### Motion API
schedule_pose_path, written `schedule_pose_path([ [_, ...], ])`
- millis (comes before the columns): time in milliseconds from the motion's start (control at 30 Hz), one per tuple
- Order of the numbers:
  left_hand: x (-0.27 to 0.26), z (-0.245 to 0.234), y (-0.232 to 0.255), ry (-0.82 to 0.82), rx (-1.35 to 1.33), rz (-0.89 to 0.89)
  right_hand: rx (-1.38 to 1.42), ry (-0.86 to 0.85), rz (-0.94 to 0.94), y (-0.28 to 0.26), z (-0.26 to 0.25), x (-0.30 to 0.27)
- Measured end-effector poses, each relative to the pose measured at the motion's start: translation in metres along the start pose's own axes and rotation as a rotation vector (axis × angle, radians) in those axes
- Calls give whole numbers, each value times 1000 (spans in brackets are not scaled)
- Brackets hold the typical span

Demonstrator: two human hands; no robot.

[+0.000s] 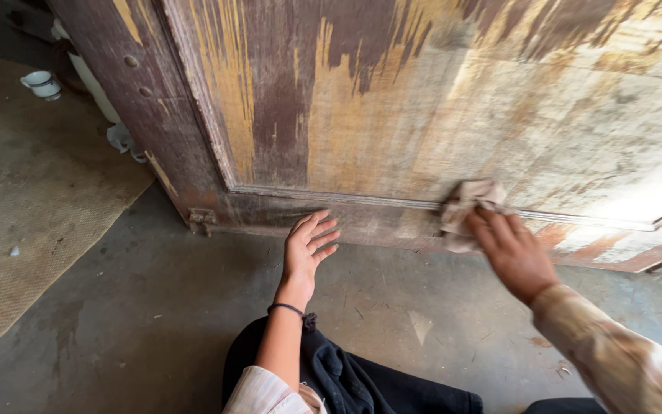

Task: The person sits on the floor and uses a cloth to wipe the lower section of a wooden door. They gather small debris from the floor and then proceed to wipe the door surface with the cloth.

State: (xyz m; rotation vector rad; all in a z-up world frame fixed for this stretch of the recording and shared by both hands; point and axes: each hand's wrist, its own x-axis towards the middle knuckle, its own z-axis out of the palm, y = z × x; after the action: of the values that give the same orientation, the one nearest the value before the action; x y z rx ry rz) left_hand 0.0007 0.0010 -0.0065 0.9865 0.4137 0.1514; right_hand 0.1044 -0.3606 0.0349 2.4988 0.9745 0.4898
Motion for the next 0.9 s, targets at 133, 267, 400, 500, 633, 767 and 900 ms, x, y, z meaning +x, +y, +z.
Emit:
schedule_pose_path([
  [133, -1, -2, -2, -8, -7, 5, -44, -35, 135, 44, 6, -40],
  [267, -2, -3, -2, -4, -9, 10, 19, -131, 338, 68, 1, -56],
  [400, -5, -1, -2, 10, -9, 24, 256, -91, 530, 62, -11, -48],
  [500, -5, 2, -1, 11, 5, 29, 397, -24, 515, 30, -26, -26],
  [633, -4, 3, -2, 11, 0, 25, 512, 106, 378, -40, -52, 22],
  [767, -1, -1, -6, 0, -21, 27, 612, 201, 132, -103, -74, 74],
  [900, 4, -1, -7, 1, -52, 30, 350, 325, -135, -134, -74, 101],
])
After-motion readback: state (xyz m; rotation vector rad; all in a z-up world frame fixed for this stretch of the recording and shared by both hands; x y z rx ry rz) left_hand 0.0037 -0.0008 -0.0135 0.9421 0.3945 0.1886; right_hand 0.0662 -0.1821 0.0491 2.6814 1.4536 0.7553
